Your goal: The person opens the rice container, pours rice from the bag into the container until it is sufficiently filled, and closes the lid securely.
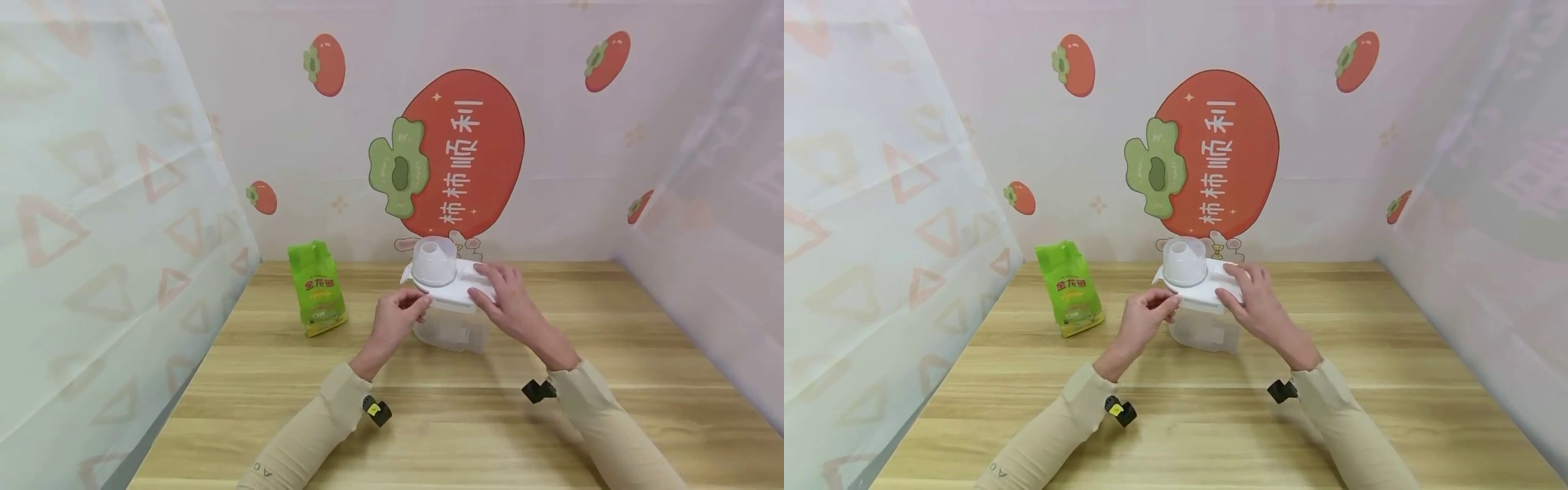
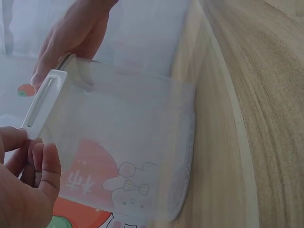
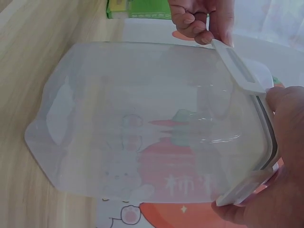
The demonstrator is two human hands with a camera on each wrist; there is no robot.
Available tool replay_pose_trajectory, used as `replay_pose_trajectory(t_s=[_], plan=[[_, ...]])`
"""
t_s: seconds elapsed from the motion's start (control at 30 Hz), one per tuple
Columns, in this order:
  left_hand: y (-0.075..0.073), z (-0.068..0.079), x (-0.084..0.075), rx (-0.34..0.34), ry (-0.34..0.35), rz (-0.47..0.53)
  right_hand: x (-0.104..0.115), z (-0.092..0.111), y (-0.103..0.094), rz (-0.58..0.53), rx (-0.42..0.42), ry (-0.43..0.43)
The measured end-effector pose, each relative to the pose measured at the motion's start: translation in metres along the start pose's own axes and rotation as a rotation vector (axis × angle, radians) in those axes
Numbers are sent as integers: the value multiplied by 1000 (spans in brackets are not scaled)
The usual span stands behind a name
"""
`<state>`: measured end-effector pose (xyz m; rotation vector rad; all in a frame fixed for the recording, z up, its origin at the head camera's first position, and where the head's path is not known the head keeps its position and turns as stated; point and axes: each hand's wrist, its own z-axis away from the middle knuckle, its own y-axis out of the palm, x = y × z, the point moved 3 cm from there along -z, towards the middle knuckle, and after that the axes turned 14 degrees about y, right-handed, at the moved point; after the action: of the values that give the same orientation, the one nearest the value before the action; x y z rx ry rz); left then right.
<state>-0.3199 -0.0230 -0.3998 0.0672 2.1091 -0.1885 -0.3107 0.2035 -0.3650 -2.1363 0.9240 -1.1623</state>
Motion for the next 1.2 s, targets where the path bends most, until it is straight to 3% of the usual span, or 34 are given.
replay_pose_trajectory(t_s=[0.27,0.43,0.6,0.83,1.2], plan=[[0,-2,3,23,-34,1,1,0,-1,-20,-41,-57],[3,-5,-6,30,-42,51,0,-1,-3,-16,-61,-76],[-1,-7,-7,57,-118,76,4,-4,-3,-3,-71,-89],[-6,-10,-13,31,-218,135,10,-7,0,21,-61,-92],[-7,-7,-11,20,-262,139,9,0,3,54,-84,-111]])
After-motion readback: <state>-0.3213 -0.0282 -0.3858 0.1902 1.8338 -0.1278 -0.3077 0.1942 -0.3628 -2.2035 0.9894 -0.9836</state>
